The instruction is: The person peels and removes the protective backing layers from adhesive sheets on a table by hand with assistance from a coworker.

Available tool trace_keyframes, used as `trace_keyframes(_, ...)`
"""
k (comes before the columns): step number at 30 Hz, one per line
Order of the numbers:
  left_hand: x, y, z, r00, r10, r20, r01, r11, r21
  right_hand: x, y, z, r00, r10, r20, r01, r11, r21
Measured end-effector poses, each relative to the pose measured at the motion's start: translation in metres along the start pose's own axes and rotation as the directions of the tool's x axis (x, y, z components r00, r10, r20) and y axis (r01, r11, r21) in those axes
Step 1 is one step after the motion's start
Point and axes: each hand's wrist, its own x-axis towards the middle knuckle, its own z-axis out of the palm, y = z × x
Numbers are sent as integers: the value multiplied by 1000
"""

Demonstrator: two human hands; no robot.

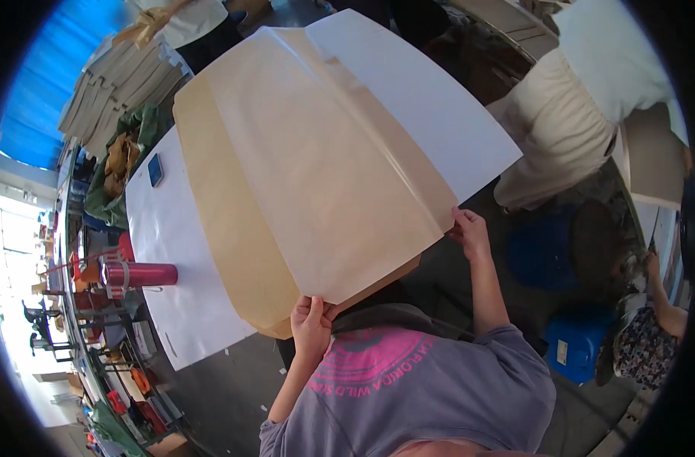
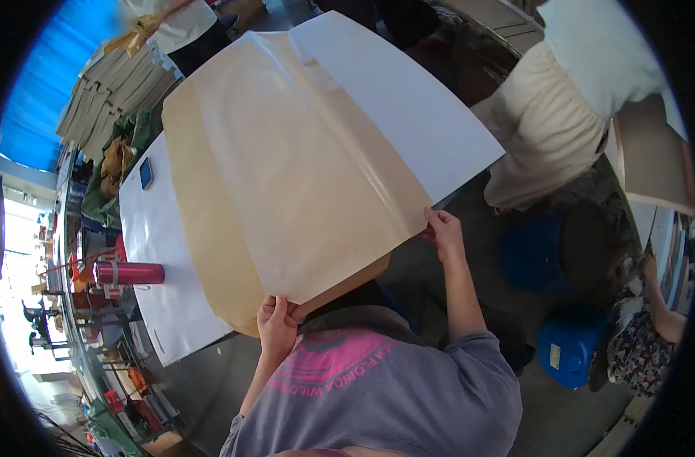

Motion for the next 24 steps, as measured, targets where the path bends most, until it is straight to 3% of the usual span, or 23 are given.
trace_keyframes(6,-1,2,-3,1000,-6,28,9,995,-102,13,-3,-4,996,-72,-44,79,979,187)
trace_keyframes(8,0,-9,-26,983,62,172,-13,962,-274,25,-2,-14,997,-68,-30,74,950,304)
trace_keyframes(9,2,-14,-36,966,103,237,-12,934,-358,27,-5,-20,999,-25,-20,30,962,272)
trace_keyframes(13,-7,-1,-15,985,62,158,40,820,-571,41,-3,-34,998,-58,-3,56,931,360)
trace_keyframes(16,-12,10,-1,995,94,35,-82,963,-258,47,-8,-44,997,-51,53,30,940,340)
trace_keyframes(17,-13,8,-3,981,178,-74,-177,984,22,47,-9,-47,996,-35,85,2,935,353)
trace_keyframes(19,-8,11,2,903,430,29,-388,782,488,48,-8,-49,989,-36,144,-24,918,397)
trace_keyframes(20,-5,16,8,843,523,125,-461,584,668,50,-6,-48,984,-56,171,-23,904,426)
trace_keyframes(21,3,25,17,747,605,276,-499,236,834,52,-4,-49,977,-77,197,-22,890,455)
trace_keyframes(24,26,43,27,707,415,572,-488,-300,820,61,5,-52,962,-108,251,-42,848,529)
